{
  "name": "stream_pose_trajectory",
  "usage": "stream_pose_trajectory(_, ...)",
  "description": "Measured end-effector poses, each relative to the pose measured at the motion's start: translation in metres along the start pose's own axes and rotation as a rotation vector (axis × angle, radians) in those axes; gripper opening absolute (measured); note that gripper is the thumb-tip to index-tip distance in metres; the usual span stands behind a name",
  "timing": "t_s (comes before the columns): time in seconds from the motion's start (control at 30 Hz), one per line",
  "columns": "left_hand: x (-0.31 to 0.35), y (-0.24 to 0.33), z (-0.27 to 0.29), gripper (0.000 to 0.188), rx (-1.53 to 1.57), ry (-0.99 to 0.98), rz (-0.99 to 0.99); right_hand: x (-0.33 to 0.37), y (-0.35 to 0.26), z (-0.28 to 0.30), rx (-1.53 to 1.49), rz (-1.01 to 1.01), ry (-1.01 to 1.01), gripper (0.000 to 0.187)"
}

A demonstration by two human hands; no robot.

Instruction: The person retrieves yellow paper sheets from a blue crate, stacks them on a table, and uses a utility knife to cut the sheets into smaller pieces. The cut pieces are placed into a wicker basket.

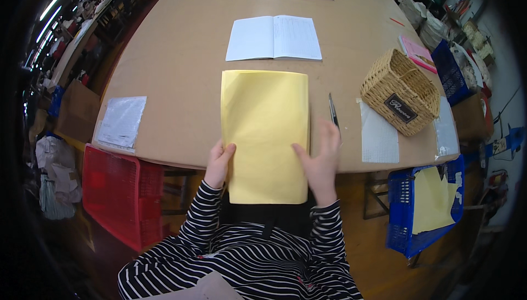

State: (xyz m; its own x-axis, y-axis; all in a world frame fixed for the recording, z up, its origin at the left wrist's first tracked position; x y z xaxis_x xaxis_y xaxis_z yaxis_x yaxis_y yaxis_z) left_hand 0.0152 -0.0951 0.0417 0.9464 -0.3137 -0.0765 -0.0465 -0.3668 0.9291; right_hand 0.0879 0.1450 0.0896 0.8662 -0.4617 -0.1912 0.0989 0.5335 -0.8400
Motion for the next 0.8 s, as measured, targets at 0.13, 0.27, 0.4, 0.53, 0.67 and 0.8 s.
stream_pose_trajectory(0.13,-0.017,0.027,-0.005,0.033,-0.240,-0.170,-0.232,-0.015,0.029,0.015,-0.763,-0.305,-0.339,0.090)
stream_pose_trajectory(0.27,-0.035,0.050,-0.016,0.029,-0.197,-0.270,-0.385,-0.014,0.019,0.026,-0.757,-0.165,-0.224,0.070)
stream_pose_trajectory(0.4,-0.056,0.062,-0.015,0.025,-0.327,-0.196,-0.482,-0.026,0.003,0.046,-0.627,-0.084,-0.090,0.053)
stream_pose_trajectory(0.53,-0.066,0.040,-0.024,0.042,-0.169,-0.119,-0.425,-0.031,0.009,0.031,-0.524,-0.003,-0.160,0.052)
stream_pose_trajectory(0.67,-0.067,0.018,-0.030,0.060,-0.115,-0.143,-0.459,-0.028,0.024,0.013,-0.513,-0.027,-0.161,0.047)
stream_pose_trajectory(0.8,-0.067,0.015,-0.025,0.056,0.050,-0.192,-0.335,-0.022,0.024,0.009,-0.541,-0.103,-0.101,0.040)
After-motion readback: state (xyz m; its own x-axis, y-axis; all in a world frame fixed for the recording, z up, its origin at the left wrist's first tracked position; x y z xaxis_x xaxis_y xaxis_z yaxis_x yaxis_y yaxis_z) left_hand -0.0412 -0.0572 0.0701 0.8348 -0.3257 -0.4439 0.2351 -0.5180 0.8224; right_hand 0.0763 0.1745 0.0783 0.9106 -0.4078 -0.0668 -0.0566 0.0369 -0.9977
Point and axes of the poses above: each hand's wrist, its own x-axis away from the middle knuckle, its own z-axis out of the back of the hand, y = z × x, the point moved 1 cm from there along -x, towards the middle knuckle, and after that the axes turned 12 degrees about -z, right-handed, at the moved point
